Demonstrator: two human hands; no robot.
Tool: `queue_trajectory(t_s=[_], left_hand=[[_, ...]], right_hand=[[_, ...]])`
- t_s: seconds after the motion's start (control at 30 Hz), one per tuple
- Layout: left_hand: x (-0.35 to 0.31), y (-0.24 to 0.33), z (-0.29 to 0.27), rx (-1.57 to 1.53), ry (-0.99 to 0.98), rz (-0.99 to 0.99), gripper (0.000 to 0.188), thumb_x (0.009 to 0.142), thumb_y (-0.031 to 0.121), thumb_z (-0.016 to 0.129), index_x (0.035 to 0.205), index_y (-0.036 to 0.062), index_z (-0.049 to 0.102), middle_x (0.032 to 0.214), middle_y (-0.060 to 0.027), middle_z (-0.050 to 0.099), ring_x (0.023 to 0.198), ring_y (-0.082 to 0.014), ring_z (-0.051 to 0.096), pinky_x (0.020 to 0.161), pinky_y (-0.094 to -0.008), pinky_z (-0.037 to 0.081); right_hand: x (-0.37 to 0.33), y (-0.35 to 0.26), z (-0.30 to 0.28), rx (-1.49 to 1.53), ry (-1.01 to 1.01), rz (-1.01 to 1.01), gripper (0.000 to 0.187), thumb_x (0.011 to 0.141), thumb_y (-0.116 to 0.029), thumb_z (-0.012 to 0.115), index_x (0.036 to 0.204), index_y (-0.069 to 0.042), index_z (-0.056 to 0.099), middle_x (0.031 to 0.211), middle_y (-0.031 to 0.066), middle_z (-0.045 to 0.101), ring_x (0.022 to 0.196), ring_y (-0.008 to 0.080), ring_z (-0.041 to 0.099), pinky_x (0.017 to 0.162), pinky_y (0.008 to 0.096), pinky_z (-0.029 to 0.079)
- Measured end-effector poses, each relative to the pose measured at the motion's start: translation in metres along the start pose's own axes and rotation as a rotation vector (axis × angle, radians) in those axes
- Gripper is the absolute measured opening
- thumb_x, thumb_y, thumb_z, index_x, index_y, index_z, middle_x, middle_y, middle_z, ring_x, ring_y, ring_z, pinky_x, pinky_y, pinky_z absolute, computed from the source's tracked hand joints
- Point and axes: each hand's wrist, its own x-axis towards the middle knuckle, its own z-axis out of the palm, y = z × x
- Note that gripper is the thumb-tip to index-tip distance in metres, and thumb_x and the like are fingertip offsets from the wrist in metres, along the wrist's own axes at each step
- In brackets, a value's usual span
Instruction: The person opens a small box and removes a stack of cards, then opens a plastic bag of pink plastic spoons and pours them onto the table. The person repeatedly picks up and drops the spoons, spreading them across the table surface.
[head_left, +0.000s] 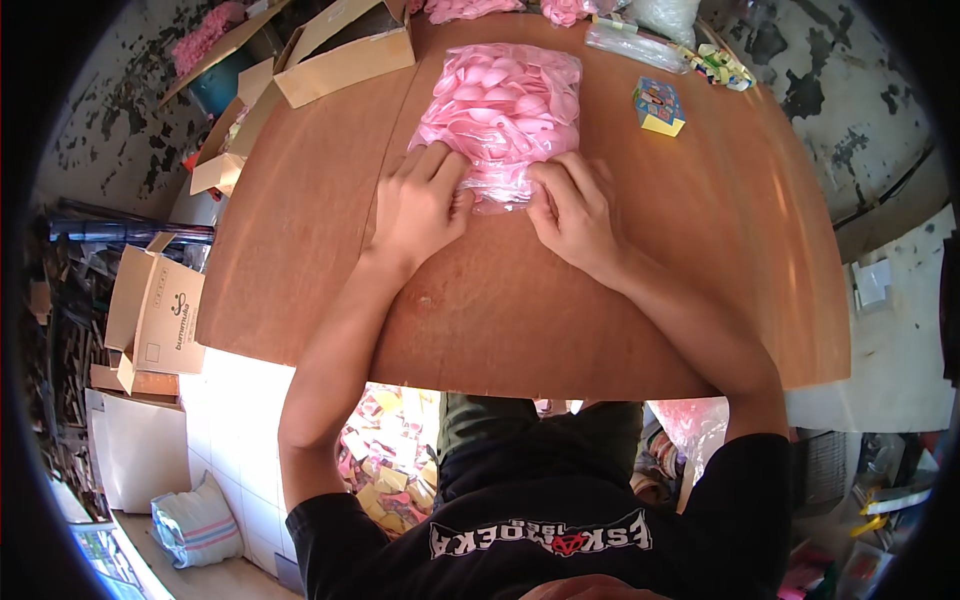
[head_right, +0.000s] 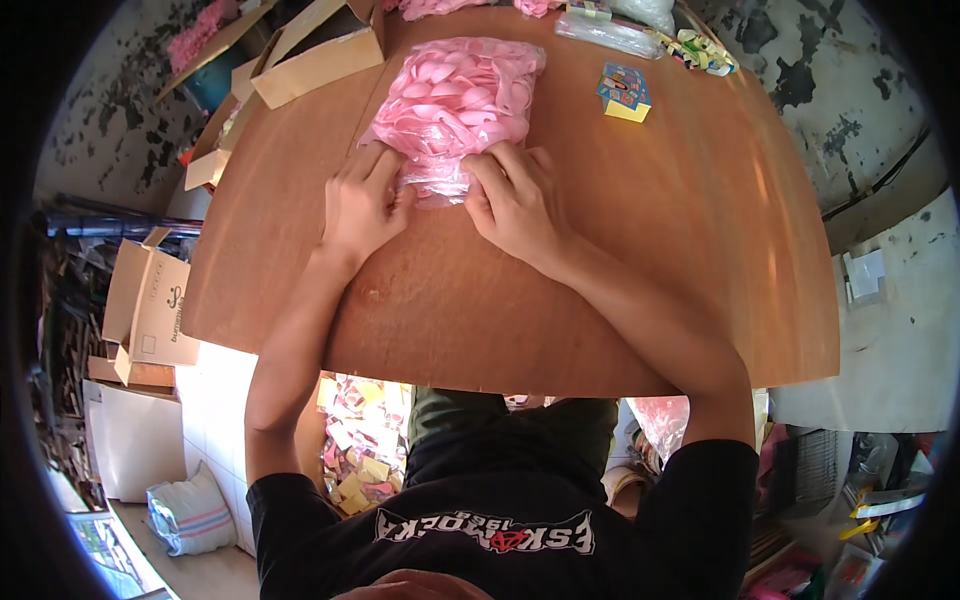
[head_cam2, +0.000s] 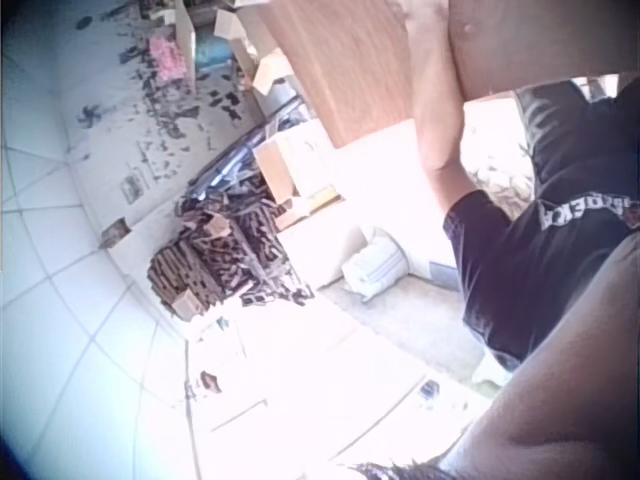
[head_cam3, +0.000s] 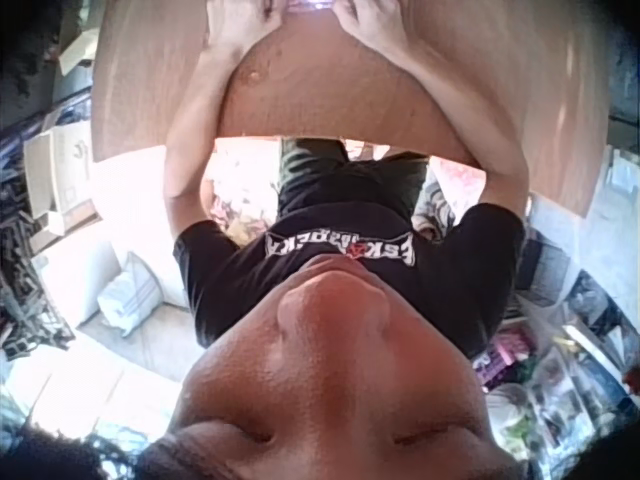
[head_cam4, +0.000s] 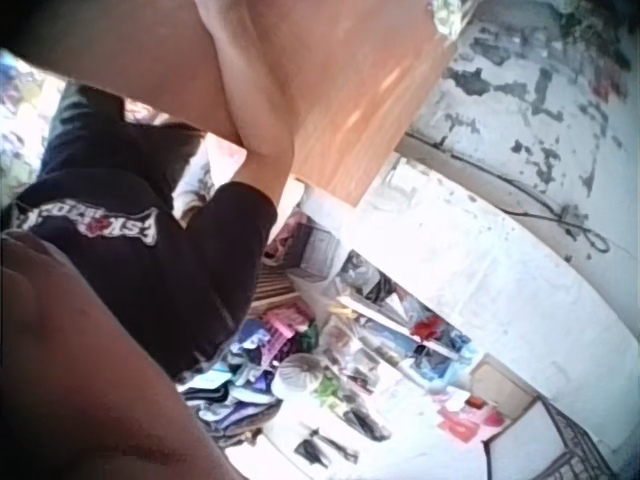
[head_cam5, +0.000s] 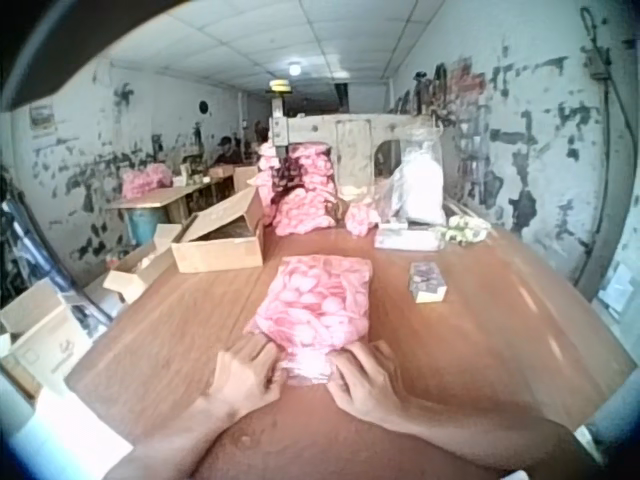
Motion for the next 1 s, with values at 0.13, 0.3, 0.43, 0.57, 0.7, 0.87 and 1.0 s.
queue_trajectory(t_s=[0.13, 0.3, 0.43, 0.57, 0.7, 0.87, 1.0], left_hand=[[-0.009, 0.001, 0.014, 0.084, -0.016, 0.143, 0.019, 0.071, 0.010, 0.067, 0.088, 0.0087, 0.060, 0.087, -0.0069, 0.059, 0.082, -0.0271, 0.063, 0.065, -0.0412, 0.053], [-0.009, 0.001, 0.019, 0.075, 0.011, 0.143, 0.019, 0.071, 0.011, 0.067, 0.088, 0.0075, 0.059, 0.086, -0.0082, 0.058, 0.082, -0.0282, 0.061, 0.066, -0.0414, 0.053], [-0.010, 0.002, 0.019, 0.095, -0.015, 0.145, 0.019, 0.073, 0.010, 0.066, 0.091, 0.0057, 0.059, 0.088, -0.0106, 0.059, 0.083, -0.0309, 0.062, 0.069, -0.0428, 0.053], [-0.012, 0.004, 0.019, 0.152, -0.005, 0.166, 0.020, 0.075, 0.013, 0.067, 0.091, 0.0068, 0.057, 0.088, -0.0095, 0.059, 0.083, -0.0291, 0.062, 0.069, -0.0422, 0.053], [-0.017, 0.001, 0.017, 0.181, 0.003, 0.166, 0.019, 0.077, 0.014, 0.066, 0.092, 0.0068, 0.057, 0.089, -0.0096, 0.060, 0.084, -0.0291, 0.063, 0.069, -0.0428, 0.054], [-0.021, 0.005, 0.015, 0.181, 0.090, 0.079, 0.021, 0.077, 0.015, 0.066, 0.094, 0.0063, 0.058, 0.092, -0.0101, 0.060, 0.088, -0.0307, 0.062, 0.068, -0.0444, 0.054], [-0.023, 0.011, 0.011, 0.179, 0.107, -0.019, 0.022, 0.077, 0.014, 0.066, 0.095, 0.0058, 0.058, 0.094, -0.0104, 0.060, 0.090, -0.0318, 0.061, 0.067, -0.0452, 0.055]], right_hand=[[-0.001, 0.000, 0.004, -0.081, -0.035, -0.062, 0.024, 0.075, -0.009, 0.068, 0.098, -0.009, 0.063, 0.093, 0.0043, 0.056, 0.081, 0.0242, 0.058, 0.072, 0.0387, 0.040], [-0.002, -0.002, 0.008, -0.176, -0.124, -0.147, 0.026, 0.074, -0.014, 0.069, 0.098, -0.007, 0.064, 0.095, 0.0068, 0.055, 0.082, 0.0237, 0.056, 0.075, 0.0389, 0.042], [-0.003, -0.003, 0.009, -0.239, -0.149, -0.176, 0.026, 0.074, -0.017, 0.071, 0.097, -0.007, 0.064, 0.094, 0.0071, 0.055, 0.082, 0.0238, 0.056, 0.076, 0.0384, 0.043], [-0.005, -0.006, 0.008, -0.345, -0.178, -0.202, 0.023, 0.077, -0.023, 0.072, 0.093, -0.009, 0.064, 0.092, 0.0061, 0.055, 0.084, 0.0230, 0.057, 0.077, 0.0377, 0.042], [-0.005, -0.014, -0.002, -0.307, -0.117, -0.190, 0.021, 0.080, -0.028, 0.072, 0.090, -0.011, 0.065, 0.090, 0.0053, 0.056, 0.082, 0.0223, 0.058, 0.076, 0.0381, 0.041], [-0.008, -0.013, -0.003, -0.374, -0.092, -0.153, 0.022, 0.082, -0.031, 0.072, 0.085, -0.011, 0.063, 0.086, 0.0046, 0.055, 0.075, 0.0221, 0.058, 0.072, 0.0372, 0.040], [-0.006, -0.015, 0.001, -0.393, -0.073, -0.168, 0.021, 0.083, -0.030, 0.073, 0.083, -0.013, 0.061, 0.085, 0.0036, 0.054, 0.075, 0.0213, 0.058, 0.070, 0.0371, 0.040]])
